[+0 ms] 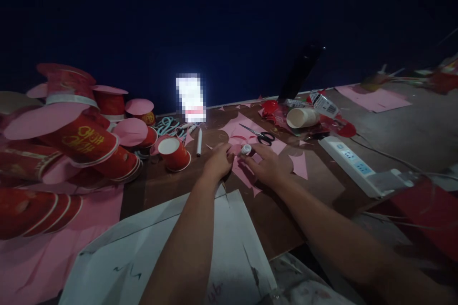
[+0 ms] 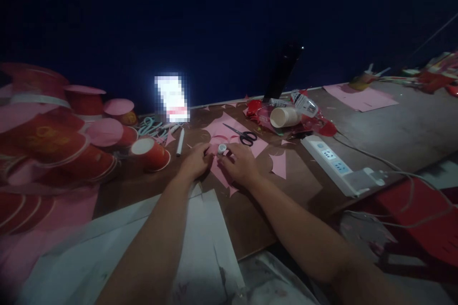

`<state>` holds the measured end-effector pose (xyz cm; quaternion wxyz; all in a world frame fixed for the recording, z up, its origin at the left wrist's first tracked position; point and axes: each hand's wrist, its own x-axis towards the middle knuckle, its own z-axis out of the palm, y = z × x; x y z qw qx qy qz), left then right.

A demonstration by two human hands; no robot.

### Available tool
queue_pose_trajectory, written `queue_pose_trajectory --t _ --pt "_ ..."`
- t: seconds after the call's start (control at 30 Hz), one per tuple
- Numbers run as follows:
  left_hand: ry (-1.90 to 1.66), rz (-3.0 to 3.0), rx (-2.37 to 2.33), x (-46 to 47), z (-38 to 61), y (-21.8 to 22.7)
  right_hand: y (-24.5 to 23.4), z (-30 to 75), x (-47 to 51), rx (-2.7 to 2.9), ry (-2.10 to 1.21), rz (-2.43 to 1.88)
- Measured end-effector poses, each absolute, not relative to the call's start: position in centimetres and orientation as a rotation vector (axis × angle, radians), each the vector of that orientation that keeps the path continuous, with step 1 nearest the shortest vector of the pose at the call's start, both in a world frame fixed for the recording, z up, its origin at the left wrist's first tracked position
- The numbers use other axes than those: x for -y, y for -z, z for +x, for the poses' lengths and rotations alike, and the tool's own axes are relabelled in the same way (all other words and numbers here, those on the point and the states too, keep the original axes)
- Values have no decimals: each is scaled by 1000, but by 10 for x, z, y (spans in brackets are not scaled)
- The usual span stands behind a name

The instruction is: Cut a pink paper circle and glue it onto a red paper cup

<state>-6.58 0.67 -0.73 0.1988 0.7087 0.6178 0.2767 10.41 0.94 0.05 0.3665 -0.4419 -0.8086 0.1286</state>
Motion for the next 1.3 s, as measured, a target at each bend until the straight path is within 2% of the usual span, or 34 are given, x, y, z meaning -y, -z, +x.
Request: queue_pose_trajectory --t 0.3,0.63,0.9,1.3 --pt "-797 1947 -1728 -8 -64 8 -1 104 -15 2255 -219 -1124" --pt "-774 1948 -1723 -7 -64 5 -12 110 -1 2351 -263 -1105" --pt "-781 2011 -1685 -8 -67 10 -13 117 -6 1994 -336 -1167" --pt "-789 1941 -1739 -7 -63 6 -3 107 -17 2240 -367 -1037"
